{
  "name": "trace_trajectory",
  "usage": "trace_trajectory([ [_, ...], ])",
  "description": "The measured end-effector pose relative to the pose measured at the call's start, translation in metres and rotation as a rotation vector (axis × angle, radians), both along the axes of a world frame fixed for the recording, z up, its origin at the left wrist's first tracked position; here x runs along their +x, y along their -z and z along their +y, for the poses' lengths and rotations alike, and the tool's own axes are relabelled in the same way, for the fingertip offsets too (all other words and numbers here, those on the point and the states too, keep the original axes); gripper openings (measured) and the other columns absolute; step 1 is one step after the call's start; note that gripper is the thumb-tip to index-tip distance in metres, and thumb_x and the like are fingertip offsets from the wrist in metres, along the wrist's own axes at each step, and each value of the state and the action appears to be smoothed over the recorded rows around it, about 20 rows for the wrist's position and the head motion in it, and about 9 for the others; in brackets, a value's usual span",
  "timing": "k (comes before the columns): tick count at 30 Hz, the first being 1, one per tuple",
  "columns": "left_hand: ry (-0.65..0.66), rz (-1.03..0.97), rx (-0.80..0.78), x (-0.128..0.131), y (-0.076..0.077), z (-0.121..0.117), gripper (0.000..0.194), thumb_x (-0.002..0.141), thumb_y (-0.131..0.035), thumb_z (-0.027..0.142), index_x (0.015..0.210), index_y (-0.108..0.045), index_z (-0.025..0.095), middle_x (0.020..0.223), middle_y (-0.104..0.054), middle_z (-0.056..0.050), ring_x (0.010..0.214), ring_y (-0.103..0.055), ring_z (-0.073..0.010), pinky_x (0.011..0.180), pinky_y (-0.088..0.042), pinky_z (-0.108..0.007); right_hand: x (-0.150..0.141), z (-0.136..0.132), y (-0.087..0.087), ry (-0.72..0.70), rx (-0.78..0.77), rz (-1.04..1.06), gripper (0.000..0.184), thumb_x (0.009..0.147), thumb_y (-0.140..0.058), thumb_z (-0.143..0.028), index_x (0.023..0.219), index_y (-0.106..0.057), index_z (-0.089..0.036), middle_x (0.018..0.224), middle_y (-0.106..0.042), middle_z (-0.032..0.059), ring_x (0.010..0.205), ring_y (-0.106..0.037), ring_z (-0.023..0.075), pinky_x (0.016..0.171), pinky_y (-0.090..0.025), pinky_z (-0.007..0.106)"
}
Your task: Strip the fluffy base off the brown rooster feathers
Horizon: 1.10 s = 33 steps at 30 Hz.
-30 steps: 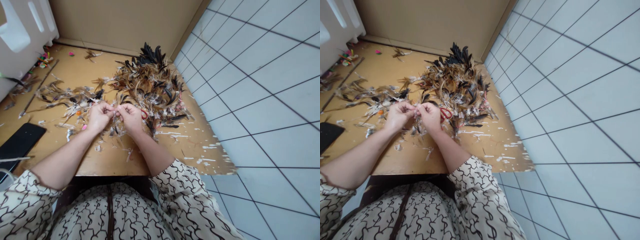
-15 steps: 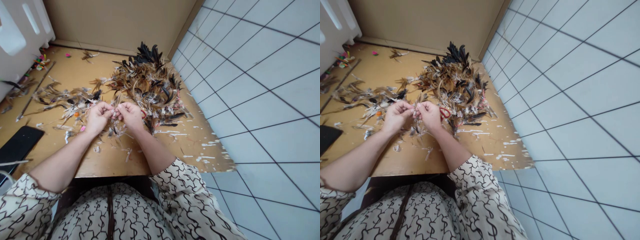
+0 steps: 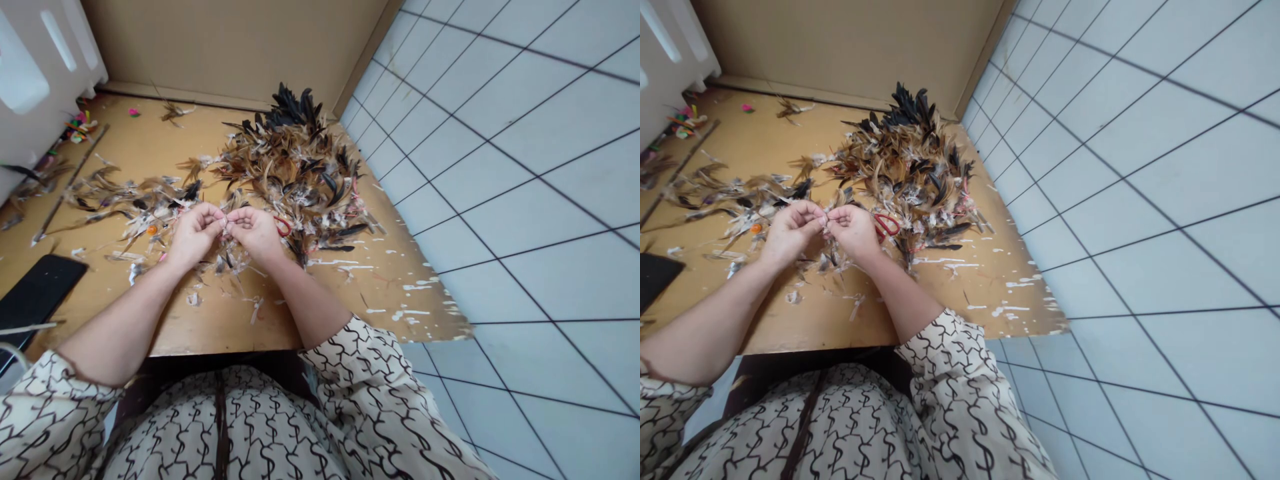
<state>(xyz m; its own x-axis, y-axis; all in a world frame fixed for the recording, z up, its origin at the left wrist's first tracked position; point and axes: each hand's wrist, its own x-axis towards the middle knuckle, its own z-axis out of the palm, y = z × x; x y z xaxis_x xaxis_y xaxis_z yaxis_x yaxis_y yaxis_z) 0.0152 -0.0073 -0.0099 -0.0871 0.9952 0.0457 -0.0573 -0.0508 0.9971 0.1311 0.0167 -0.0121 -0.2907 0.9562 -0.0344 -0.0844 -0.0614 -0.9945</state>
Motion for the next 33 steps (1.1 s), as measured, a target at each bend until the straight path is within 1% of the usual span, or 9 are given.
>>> trace_trajectory([
  [3,0.015,0.009,0.010,0.000,0.001,0.000,0.011,0.059,-0.064,0.018,0.060,-0.053,0.018,0.048,-0.054,0.004,0.044,-0.049,-0.0087,0.047,-0.041,-0.021,0.001,0.001,0.000,-0.012,-0.006,-0.024,0.016,0.061,-0.060,-0.004,0.062,-0.051,-0.017,0.052,-0.054,-0.0068,0.046,-0.054,0.0054,0.053,-0.051,0.020],
  [6,0.044,0.004,-0.018,-0.001,0.001,0.001,0.014,0.057,-0.066,0.020,0.060,-0.053,0.017,0.048,-0.055,0.004,0.043,-0.050,-0.0087,0.047,-0.041,-0.021,0.003,0.003,0.001,-0.056,0.014,-0.062,0.016,0.059,-0.061,-0.004,0.060,-0.051,-0.016,0.053,-0.055,-0.0060,0.047,-0.055,0.0064,0.054,-0.051,0.021],
  [11,0.113,0.007,-0.090,-0.005,0.002,0.002,0.021,0.052,-0.072,0.026,0.059,-0.055,0.017,0.047,-0.055,0.003,0.042,-0.049,-0.0090,0.044,-0.040,-0.021,0.005,0.003,0.003,-0.151,0.045,-0.125,0.017,0.059,-0.069,-0.018,0.058,-0.053,-0.017,0.051,-0.057,-0.0044,0.048,-0.055,0.0084,0.051,-0.048,0.022],
  [13,0.129,0.035,-0.123,-0.007,0.003,0.003,0.023,0.051,-0.074,0.029,0.058,-0.056,0.017,0.046,-0.055,0.003,0.040,-0.047,-0.0081,0.042,-0.038,-0.020,0.005,0.002,0.005,-0.147,0.089,-0.178,0.018,0.059,-0.070,-0.021,0.057,-0.052,-0.017,0.049,-0.056,-0.0045,0.047,-0.054,0.0084,0.050,-0.046,0.021],
  [17,0.122,0.063,-0.153,-0.007,0.004,0.003,0.026,0.049,-0.077,0.030,0.056,-0.056,0.017,0.044,-0.053,0.003,0.037,-0.044,-0.0070,0.039,-0.036,-0.020,0.004,0.003,0.011,-0.089,0.193,-0.288,0.015,0.063,-0.064,-0.016,0.055,-0.051,-0.016,0.049,-0.054,-0.0045,0.047,-0.050,0.0073,0.048,-0.041,0.020],
  [19,0.116,0.059,-0.151,-0.006,0.005,0.003,0.026,0.049,-0.078,0.030,0.056,-0.056,0.017,0.044,-0.053,0.004,0.036,-0.043,-0.0065,0.038,-0.035,-0.019,0.004,0.004,0.013,-0.091,0.215,-0.315,0.014,0.065,-0.061,-0.015,0.055,-0.051,-0.016,0.050,-0.055,-0.0040,0.047,-0.050,0.0072,0.047,-0.039,0.019],
  [22,0.116,0.029,-0.156,-0.006,0.004,0.004,0.026,0.051,-0.077,0.030,0.060,-0.056,0.017,0.046,-0.055,0.004,0.037,-0.046,-0.0066,0.038,-0.038,-0.019,0.006,0.005,0.012,-0.114,0.202,-0.309,0.013,0.066,-0.059,-0.014,0.056,-0.050,-0.016,0.050,-0.055,-0.0039,0.047,-0.050,0.0074,0.047,-0.039,0.019],
  [27,0.130,-0.050,-0.211,-0.011,-0.002,0.005,0.028,0.059,-0.073,0.030,0.081,-0.060,0.016,0.051,-0.061,0.001,0.044,-0.058,-0.0112,0.048,-0.049,-0.023,0.013,0.006,0.002,-0.148,0.155,-0.232,0.009,0.062,-0.058,-0.010,0.060,-0.052,-0.016,0.050,-0.054,-0.0061,0.046,-0.049,0.0060,0.050,-0.042,0.020],
  [33,0.210,-0.050,-0.182,-0.017,-0.004,0.005,0.031,0.054,-0.075,0.024,0.081,-0.064,0.015,0.052,-0.062,0.001,0.045,-0.057,-0.0109,0.050,-0.049,-0.024,0.016,0.006,-0.002,-0.181,0.120,-0.187,0.009,0.061,-0.061,-0.012,0.061,-0.052,-0.016,0.051,-0.055,-0.0055,0.046,-0.049,0.0058,0.051,-0.042,0.020],
])
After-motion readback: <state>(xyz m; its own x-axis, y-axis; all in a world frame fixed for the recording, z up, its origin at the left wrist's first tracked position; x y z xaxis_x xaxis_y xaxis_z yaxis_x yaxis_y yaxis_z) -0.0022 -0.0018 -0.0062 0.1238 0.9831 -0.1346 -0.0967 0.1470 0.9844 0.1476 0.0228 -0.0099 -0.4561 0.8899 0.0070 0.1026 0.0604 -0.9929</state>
